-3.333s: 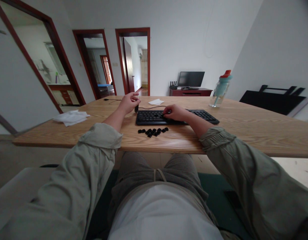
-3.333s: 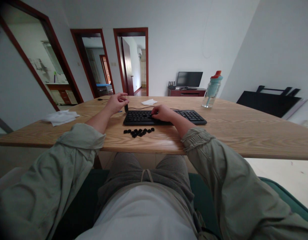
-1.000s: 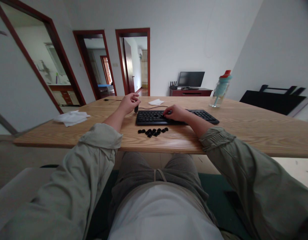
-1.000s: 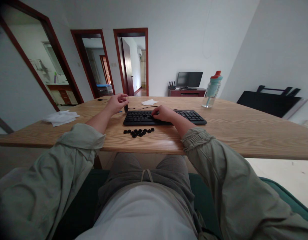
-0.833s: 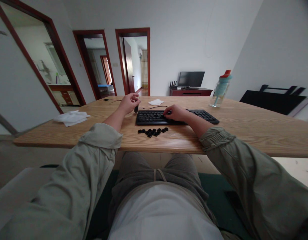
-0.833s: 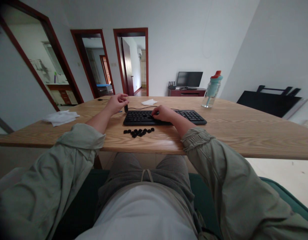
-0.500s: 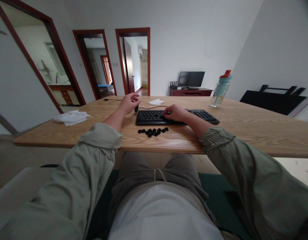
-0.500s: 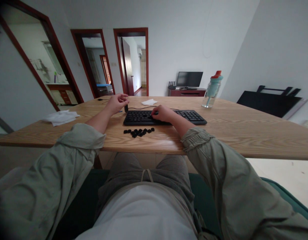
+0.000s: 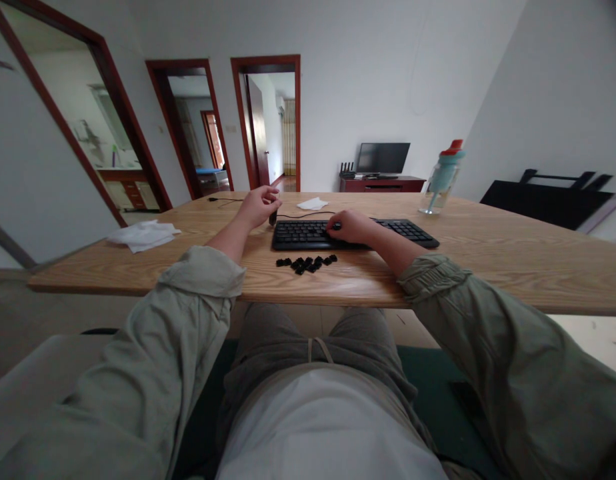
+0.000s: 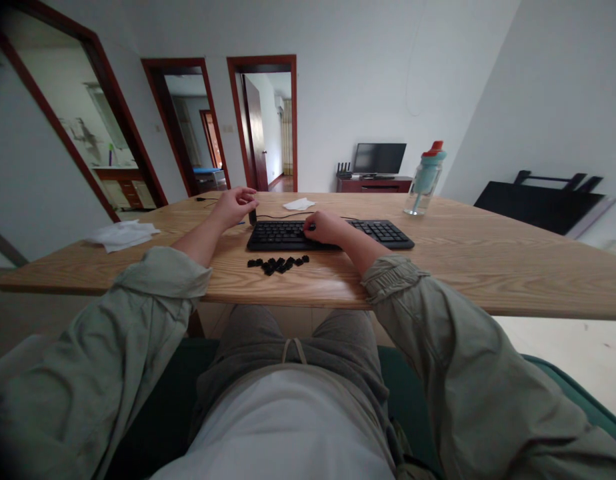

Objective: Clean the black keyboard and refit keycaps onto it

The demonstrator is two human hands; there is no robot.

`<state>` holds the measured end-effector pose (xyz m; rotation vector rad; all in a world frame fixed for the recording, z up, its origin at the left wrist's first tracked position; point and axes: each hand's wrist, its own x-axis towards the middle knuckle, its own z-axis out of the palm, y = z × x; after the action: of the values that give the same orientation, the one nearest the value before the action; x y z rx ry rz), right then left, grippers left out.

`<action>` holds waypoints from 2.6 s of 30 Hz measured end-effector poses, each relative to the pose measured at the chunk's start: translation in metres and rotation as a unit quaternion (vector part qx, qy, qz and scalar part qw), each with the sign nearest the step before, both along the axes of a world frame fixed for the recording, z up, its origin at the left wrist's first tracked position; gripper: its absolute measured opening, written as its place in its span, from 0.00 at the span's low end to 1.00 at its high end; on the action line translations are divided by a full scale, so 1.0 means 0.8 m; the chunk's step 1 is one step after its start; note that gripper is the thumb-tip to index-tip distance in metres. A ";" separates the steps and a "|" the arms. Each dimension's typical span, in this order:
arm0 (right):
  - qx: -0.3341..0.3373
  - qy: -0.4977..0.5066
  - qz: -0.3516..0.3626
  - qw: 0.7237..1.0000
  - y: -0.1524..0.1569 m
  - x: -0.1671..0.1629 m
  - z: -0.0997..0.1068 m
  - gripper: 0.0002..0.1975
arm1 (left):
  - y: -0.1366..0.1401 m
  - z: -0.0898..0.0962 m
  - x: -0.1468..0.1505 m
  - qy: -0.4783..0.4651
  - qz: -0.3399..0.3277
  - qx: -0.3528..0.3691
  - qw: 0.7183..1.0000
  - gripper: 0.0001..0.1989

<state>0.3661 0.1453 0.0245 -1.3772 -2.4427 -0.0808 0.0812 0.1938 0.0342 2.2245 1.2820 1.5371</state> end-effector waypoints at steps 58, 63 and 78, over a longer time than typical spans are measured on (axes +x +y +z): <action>0.013 -0.045 0.042 0.998 0.004 -0.002 0.004 0.16 | -0.007 0.002 0.004 0.002 0.004 -0.018 1.000 0.16; 0.016 -0.041 0.039 0.998 0.005 -0.001 0.002 0.16 | -0.009 0.003 0.005 0.005 0.009 -0.016 1.000 0.15; -0.007 -0.023 0.011 1.000 0.009 0.000 0.002 0.15 | -0.007 0.002 0.003 0.008 0.003 -0.010 1.000 0.15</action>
<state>0.3662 0.1527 0.0259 -1.3686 -2.5009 -0.0905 0.0838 0.1885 0.0356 2.2283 1.3034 1.5045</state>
